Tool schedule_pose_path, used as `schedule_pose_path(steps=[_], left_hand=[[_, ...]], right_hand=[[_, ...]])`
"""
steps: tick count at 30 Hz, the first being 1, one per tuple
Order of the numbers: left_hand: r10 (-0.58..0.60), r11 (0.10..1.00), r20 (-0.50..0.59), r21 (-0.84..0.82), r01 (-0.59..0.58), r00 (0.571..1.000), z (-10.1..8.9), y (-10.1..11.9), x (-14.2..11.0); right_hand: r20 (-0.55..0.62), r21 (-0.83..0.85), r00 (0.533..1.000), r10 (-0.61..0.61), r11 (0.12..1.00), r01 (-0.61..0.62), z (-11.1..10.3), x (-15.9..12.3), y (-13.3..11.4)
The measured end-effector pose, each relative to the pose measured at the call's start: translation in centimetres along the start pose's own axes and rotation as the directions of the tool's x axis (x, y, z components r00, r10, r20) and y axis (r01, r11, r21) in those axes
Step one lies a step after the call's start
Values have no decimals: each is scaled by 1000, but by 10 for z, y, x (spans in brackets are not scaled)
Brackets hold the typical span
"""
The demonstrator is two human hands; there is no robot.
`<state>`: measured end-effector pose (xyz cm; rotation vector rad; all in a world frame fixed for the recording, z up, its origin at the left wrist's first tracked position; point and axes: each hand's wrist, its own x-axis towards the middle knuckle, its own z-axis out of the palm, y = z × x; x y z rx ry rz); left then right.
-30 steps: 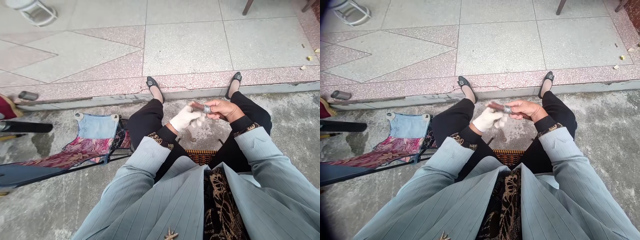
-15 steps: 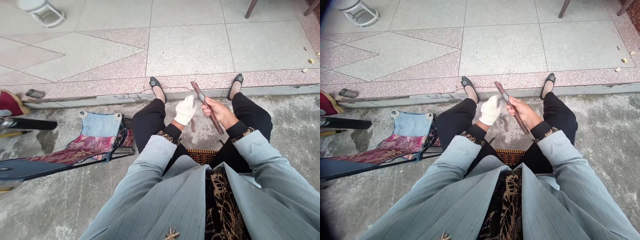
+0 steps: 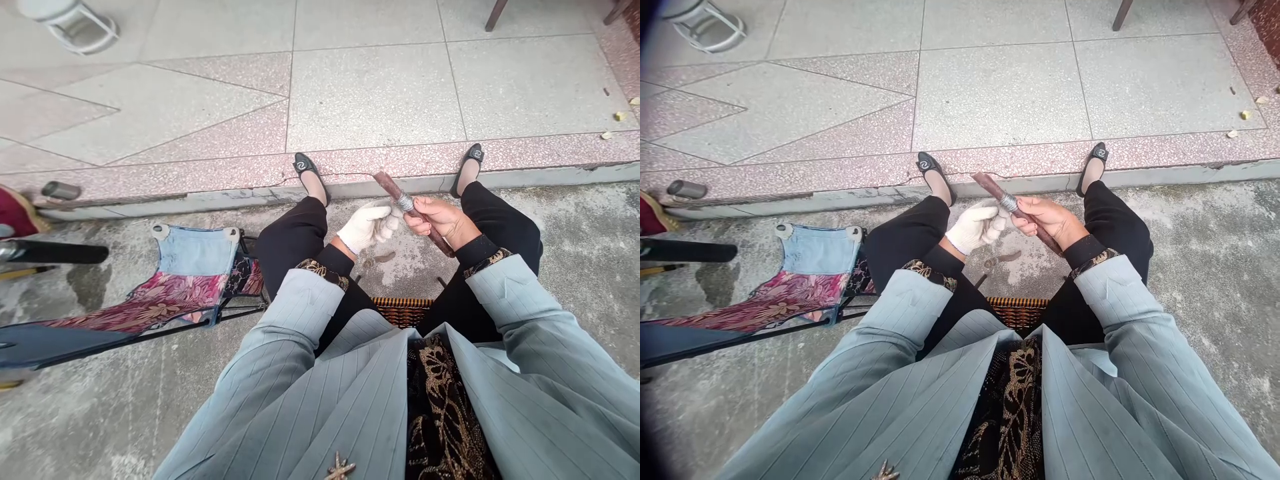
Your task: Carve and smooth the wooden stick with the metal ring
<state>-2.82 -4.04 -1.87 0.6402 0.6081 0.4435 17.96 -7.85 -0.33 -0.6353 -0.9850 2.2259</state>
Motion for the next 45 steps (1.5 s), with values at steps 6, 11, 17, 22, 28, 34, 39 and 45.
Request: schedule_pose_path(steps=[6, 11, 17, 22, 28, 34, 39, 45], left_hand=[[-94, 991, 67, -85, 99, 993, -3, -2, -4], [-148, 982, 121, -99, 160, 982, -5, -5, -8], [-126, 991, 96, -38, 130, 987, -9, -10, -10], [-74, 997, 171, 26, 71, 983, -7, -11, -7], [121, 939, 101, 311, -147, 988, 5, 1, -7], [613, 452, -178, 878, -158, 770, 11, -11, -4], [643, 520, -320, 849, -91, 696, 25, -44, -9], [639, 430, -214, 896, -113, 739, 23, -53, -25]], right_hand=[[86, -29, 996, 34, 999, -32, 5, -3, -1], [140, -27, 989, 38, 999, -34, 5, -6, 2], [184, -20, 982, 28, 999, -25, 4, -7, 4], [159, 3, 987, 3, 1000, -3, 13, -5, 0], [-30, 33, 999, -38, 999, 39, 27, -9, -5], [-477, -108, 850, -224, 975, 196, 43, -2, 34], [-562, -56, 769, -305, 941, 332, 59, 4, 63], [-541, 194, 817, -203, 914, 356, 59, -14, 61]])
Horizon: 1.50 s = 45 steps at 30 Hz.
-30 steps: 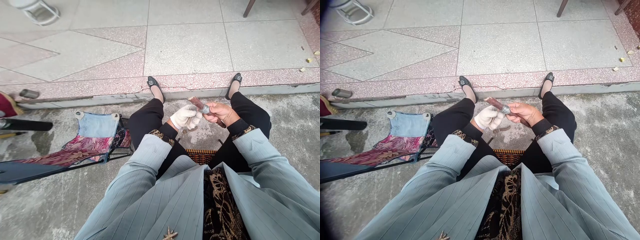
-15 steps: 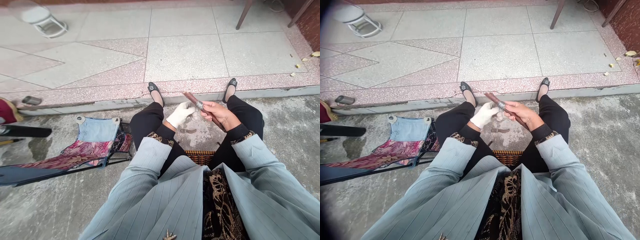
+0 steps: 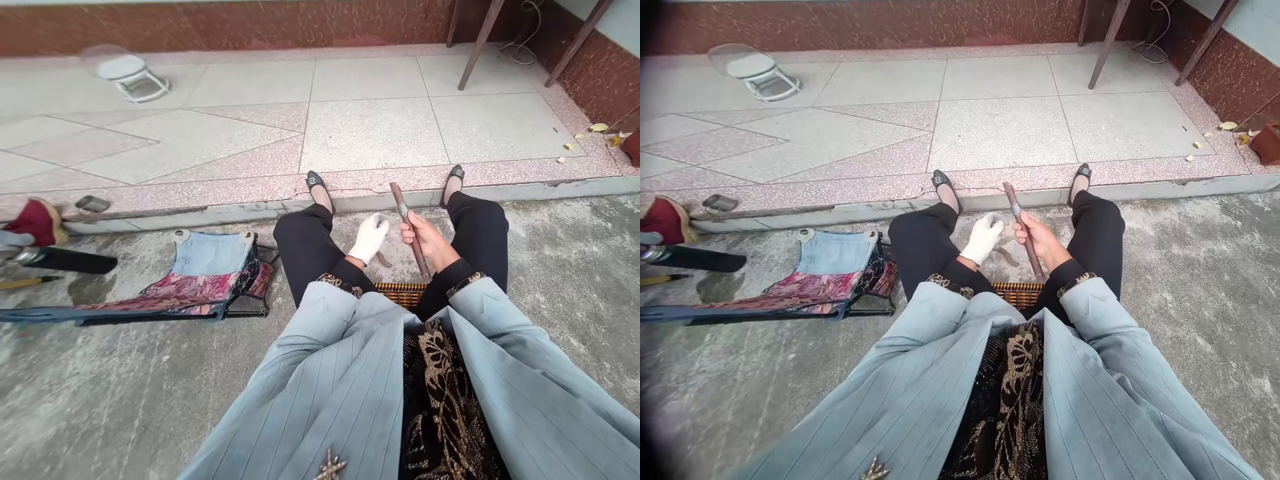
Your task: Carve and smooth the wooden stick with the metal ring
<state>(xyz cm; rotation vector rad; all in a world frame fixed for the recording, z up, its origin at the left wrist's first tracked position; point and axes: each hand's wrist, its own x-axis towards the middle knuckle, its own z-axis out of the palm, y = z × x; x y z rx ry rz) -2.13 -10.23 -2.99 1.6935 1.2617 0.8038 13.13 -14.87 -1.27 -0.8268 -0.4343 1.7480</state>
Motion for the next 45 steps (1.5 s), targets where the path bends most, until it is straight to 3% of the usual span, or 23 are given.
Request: schedule_pose_path(steps=[4, 10, 12, 14, 16, 18, 20, 23, 27, 35, 41, 45], left_hand=[[70, 997, 3, 26, -70, 998, -8, -2, -8], [101, 941, -98, 333, -63, 990, -9, -6, -16], [109, 943, -104, 326, -70, 989, -8, -8, -16], [104, 981, -93, 176, -86, 990, -7, -8, -15], [35, 991, -31, -125, -38, 999, -7, -8, -15], [-55, 887, 96, -452, 93, 994, -8, -8, -16], [-80, 728, 239, -649, 221, 968, -10, -7, -17], [-32, 589, 380, -740, 324, 925, -14, -8, -18], [-3, 526, 489, -741, 417, 872, -20, -10, -17], [100, 603, 591, -676, 424, 801, -25, -14, -14], [121, 650, 612, -644, 404, 781, -26, -12, -14], [117, 716, 596, -605, 349, 794, -26, -8, -15]], right_hand=[[-7, -12, 998, 68, 998, -68, 3, -9, -1], [2, -31, 998, 67, 997, -67, 13, -13, 6], [1, 9, 997, 78, 997, -78, 16, -11, 5], [4, 36, 995, 100, 994, -100, 19, -9, 2], [4, 32, 991, 133, 991, -133, 21, -9, -2], [16, 10, 983, 183, 983, -183, 22, -10, -5], [44, -21, 971, 234, 972, -233, 21, -13, -7], [93, -84, 956, 277, 959, -270, 18, -16, -7], [138, -179, 949, 283, 950, -257, 13, -18, -6], [216, -340, 936, 277, 920, -193, 10, -22, -13], [268, -365, 912, 310, 909, -201, 3, -25, -17], [218, -371, 920, 326, 899, -231, 3, -26, -19]])
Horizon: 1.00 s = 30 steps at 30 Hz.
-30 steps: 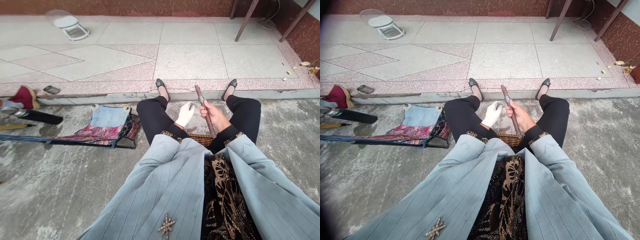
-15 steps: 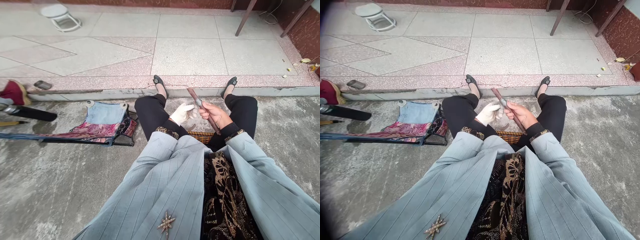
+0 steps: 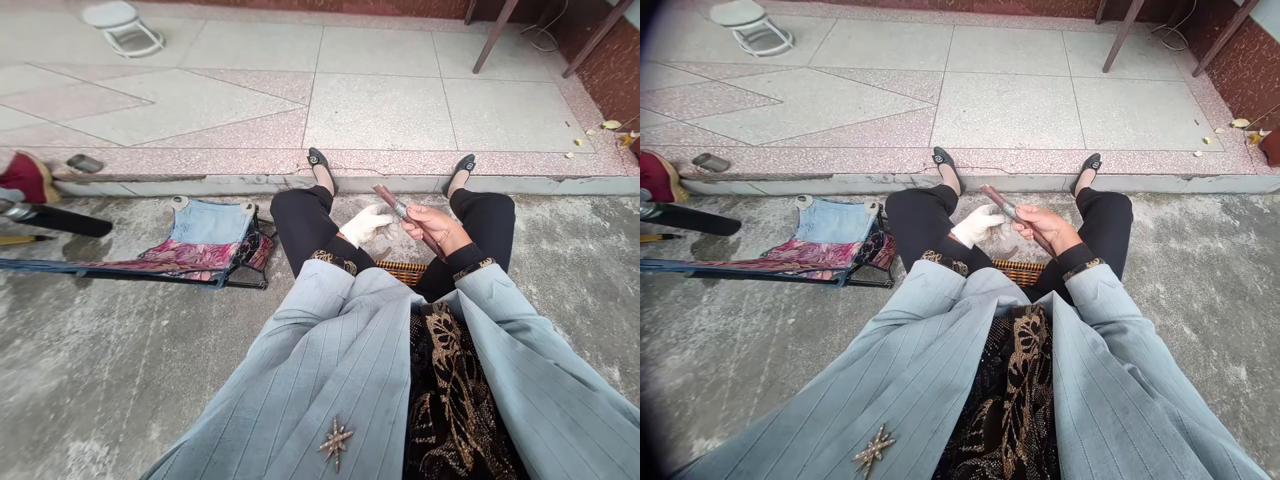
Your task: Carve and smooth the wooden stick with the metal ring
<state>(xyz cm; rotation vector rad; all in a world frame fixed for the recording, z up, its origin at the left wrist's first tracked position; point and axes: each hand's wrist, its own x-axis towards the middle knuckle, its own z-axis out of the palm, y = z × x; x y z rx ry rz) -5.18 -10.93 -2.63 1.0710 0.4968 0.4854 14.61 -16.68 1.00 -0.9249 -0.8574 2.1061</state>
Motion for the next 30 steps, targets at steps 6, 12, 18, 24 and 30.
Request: schedule_pose_path(steps=[6, 12, 18, 24, 30], left_hand=[[137, 962, -285, 266, -59, 949, 6, -5, 13], [296, 859, -538, 511, 25, 790, 12, -12, 25], [476, 559, -436, 820, 120, 764, 13, -8, 22], [507, 443, -421, 876, 191, 752, 11, -12, 22], [359, 885, -507, 452, -113, 784, 12, -9, 24]], right_hand=[[-229, 20, 969, -97, 994, 105, 14, 14, 8], [-368, 62, 897, -246, 956, 288, 21, 28, 17], [-398, 106, 882, -253, 942, 318, 26, 26, 15], [-411, 90, 874, -259, 942, 322, 31, 26, 11], [-333, 150, 926, -177, 960, 237, 25, 17, -7]])
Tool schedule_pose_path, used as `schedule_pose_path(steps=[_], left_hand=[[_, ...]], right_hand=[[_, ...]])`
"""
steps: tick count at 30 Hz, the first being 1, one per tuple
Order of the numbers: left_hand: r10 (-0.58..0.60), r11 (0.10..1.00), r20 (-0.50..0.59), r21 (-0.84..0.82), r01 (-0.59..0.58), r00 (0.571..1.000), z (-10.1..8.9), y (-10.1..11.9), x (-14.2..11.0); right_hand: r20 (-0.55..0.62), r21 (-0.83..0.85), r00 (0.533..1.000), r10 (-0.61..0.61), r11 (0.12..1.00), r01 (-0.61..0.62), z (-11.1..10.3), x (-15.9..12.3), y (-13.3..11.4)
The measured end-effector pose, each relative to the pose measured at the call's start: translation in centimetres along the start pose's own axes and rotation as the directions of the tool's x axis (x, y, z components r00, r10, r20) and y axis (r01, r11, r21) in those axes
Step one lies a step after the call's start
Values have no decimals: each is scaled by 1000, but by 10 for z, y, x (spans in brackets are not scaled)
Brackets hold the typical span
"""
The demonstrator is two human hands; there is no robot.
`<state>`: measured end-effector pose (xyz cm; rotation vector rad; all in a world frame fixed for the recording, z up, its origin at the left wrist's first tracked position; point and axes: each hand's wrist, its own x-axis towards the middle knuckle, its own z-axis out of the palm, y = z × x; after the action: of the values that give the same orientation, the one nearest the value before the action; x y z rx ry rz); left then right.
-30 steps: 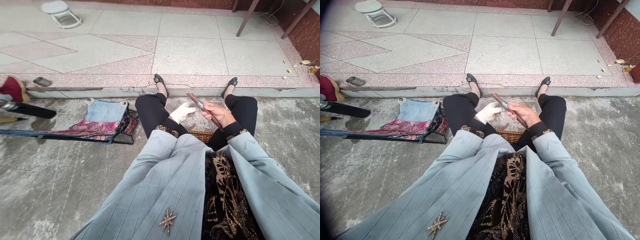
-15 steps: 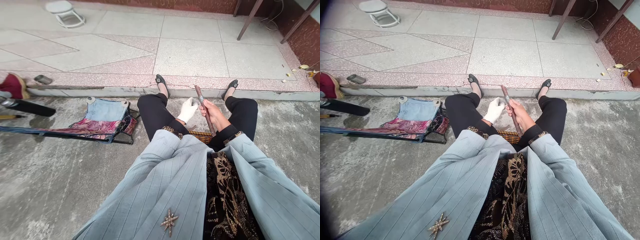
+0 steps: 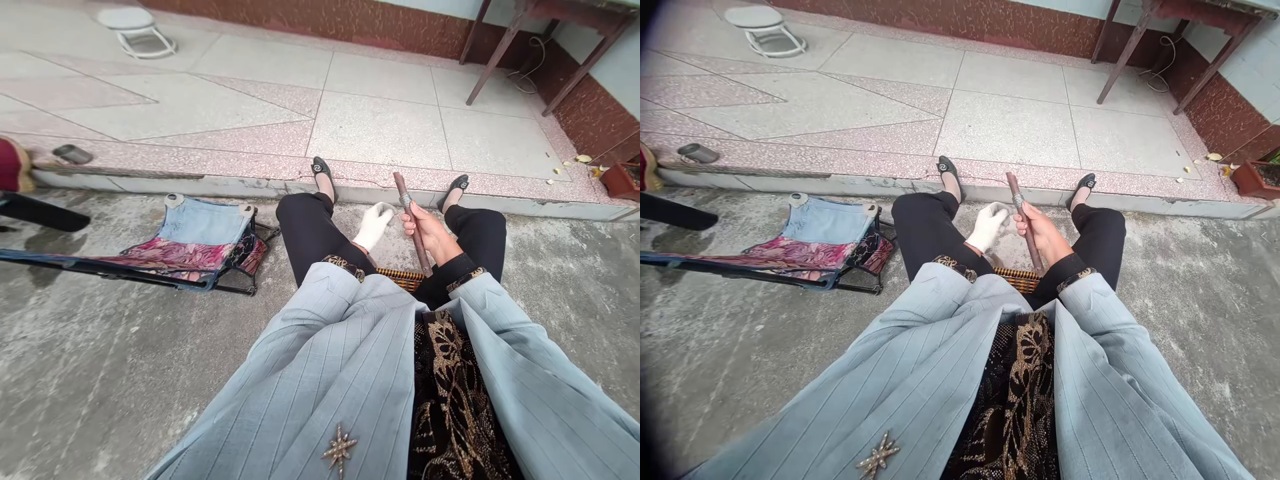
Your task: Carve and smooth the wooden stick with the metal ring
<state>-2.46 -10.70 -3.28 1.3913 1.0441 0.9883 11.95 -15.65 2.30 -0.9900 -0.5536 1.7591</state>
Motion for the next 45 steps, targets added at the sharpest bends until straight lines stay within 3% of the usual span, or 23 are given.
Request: schedule_pose_path(steps=[2, 5, 8, 14, 20, 22, 24, 27, 30, 33, 38, 45], left_hand=[[-113, 942, 127, -302, 147, 985, -1, 1, 1], [-123, 818, 304, -507, 270, 945, -2, 1, 2], [-100, 771, 399, -548, 324, 912, -4, 2, 3], [-110, 750, 486, -532, 393, 867, -8, 10, 3], [-46, 759, 543, -527, 383, 839, -9, 17, 7], [-18, 800, 528, -502, 329, 849, -9, 22, 11], [24, 882, 446, -431, 192, 895, -10, 28, 14], [169, 983, 215, -109, -149, 962, -10, 35, 18], [285, 928, 104, 218, -302, 953, -9, 34, 21], [316, 911, 134, 234, -339, 939, -7, 27, 23], [324, 919, 148, 184, -348, 934, -7, 20, 24], [228, 895, 71, 378, -237, 971, -13, 16, 18]], right_hand=[[46, -32, 998, 42, 999, -40, -2, -3, -6], [137, -102, 987, 82, 992, -68, -4, -6, -11], [188, -174, 977, 105, 982, -72, -6, -8, -13], [194, -260, 975, 111, 964, -58, -6, -11, -15], [206, -322, 973, 104, 946, -33, -4, -13, -27], [204, -351, 975, 92, 936, -15, -2, -12, -33], [185, -382, 981, 65, 924, 11, 1, -10, -36], [93, -417, 996, -13, 908, 50, 6, -6, -36], [-12, -428, 994, -108, 899, 93, 9, -1, -30], [-11, -377, 991, -131, 919, 117, 9, 2, -26], [72, -239, 997, -36, 970, 53, 5, 2, -31], [47, -210, 997, 57, 977, -46, -2, 12, -30]])
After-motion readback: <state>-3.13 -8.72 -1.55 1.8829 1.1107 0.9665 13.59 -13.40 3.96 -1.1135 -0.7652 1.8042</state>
